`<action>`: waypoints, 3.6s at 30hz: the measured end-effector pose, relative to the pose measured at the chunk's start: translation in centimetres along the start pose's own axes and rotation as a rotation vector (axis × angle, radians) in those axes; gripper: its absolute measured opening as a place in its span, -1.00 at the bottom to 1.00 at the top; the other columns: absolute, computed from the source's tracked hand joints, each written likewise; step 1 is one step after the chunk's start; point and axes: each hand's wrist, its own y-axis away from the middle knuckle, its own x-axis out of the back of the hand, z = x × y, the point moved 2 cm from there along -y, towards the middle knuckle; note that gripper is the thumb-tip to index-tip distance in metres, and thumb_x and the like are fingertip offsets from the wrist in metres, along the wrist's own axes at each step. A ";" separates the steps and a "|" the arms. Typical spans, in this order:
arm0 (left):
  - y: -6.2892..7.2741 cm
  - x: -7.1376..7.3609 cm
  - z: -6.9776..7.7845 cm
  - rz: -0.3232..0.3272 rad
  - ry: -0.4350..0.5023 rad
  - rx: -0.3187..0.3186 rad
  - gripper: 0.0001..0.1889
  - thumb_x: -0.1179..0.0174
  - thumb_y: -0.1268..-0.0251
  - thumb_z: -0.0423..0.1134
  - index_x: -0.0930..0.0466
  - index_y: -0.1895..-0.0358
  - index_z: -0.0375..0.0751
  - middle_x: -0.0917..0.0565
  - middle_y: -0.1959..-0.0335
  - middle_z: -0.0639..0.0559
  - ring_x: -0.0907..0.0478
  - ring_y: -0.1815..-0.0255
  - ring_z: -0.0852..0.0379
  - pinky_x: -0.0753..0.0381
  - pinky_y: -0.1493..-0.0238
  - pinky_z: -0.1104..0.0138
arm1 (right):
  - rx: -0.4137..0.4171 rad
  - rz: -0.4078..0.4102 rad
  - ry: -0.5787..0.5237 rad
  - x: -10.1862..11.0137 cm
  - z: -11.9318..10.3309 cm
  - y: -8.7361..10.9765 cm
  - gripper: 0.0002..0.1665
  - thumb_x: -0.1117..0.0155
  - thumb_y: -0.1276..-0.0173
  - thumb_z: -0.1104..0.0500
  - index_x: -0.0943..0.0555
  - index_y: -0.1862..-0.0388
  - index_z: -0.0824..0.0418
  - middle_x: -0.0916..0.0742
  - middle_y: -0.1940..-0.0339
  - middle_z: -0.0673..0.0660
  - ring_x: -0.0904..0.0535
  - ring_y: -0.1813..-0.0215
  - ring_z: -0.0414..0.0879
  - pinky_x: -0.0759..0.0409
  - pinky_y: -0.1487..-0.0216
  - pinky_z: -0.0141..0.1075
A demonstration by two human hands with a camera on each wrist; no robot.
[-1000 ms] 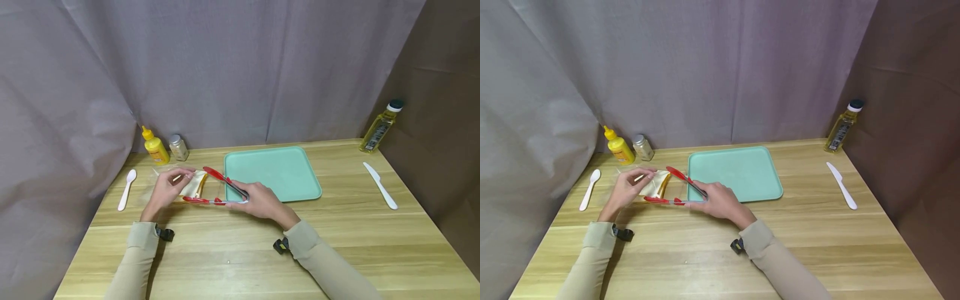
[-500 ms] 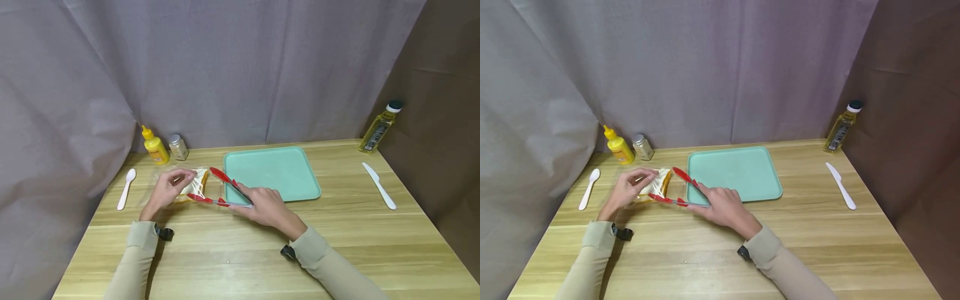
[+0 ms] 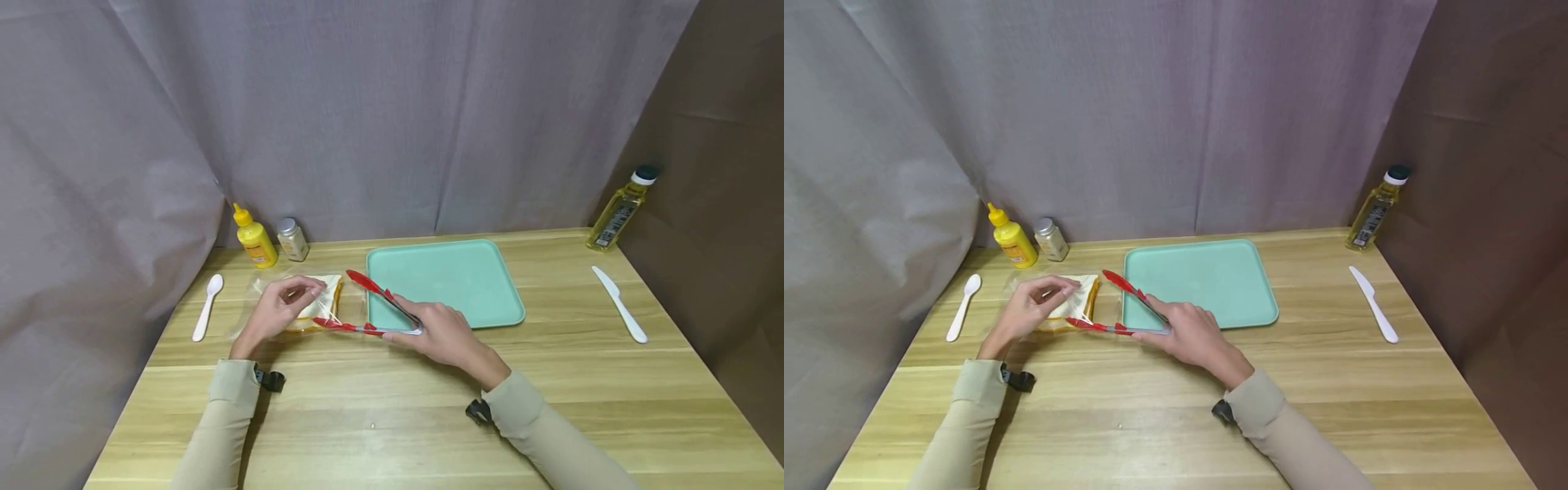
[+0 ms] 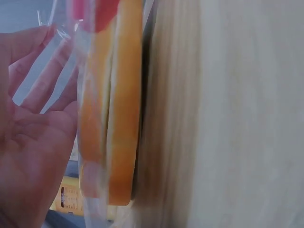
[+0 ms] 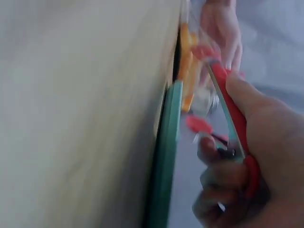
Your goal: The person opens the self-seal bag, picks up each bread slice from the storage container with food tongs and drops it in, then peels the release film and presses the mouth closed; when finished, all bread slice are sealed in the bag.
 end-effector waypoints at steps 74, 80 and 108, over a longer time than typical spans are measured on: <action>-0.5 -0.1 0.5 0.061 -0.220 0.010 -0.77 -0.35 -0.58 -0.10 -0.82 -0.10 -0.11 -0.84 -0.17 0.00 -0.73 -0.30 -0.13 -0.54 -0.53 -0.13 | -0.662 -0.016 0.187 14.5 19.8 11.2 0.15 0.01 -0.51 -0.63 -0.41 -0.39 0.43 -0.64 -0.19 0.55 -0.62 -0.03 0.50 -0.54 0.26 0.21; -0.6 -0.3 0.3 0.085 -0.236 -0.033 -0.80 -0.37 -0.55 -0.19 -0.82 -0.10 -0.11 -0.80 -0.26 -0.06 -0.69 -0.37 -0.17 -0.15 -0.74 -0.29 | -0.669 -0.018 0.191 14.2 19.9 11.0 0.13 0.03 -0.51 -0.63 -0.43 -0.33 0.41 -0.66 -0.18 0.53 -0.62 -0.08 0.55 -0.55 0.24 0.29; -5.7 -2.8 1.7 0.082 -0.468 -0.018 -0.69 -0.30 -0.59 -0.24 -0.73 -0.28 -0.14 -0.76 -0.32 -0.14 -0.74 -0.23 -0.20 -0.62 -0.49 -0.08 | -0.222 0.455 -0.008 9.1 9.8 0.4 -0.46 -0.41 -0.56 0.04 -0.63 -0.36 0.31 -0.65 0.12 0.29 -0.54 0.12 0.14 -0.43 0.14 -0.13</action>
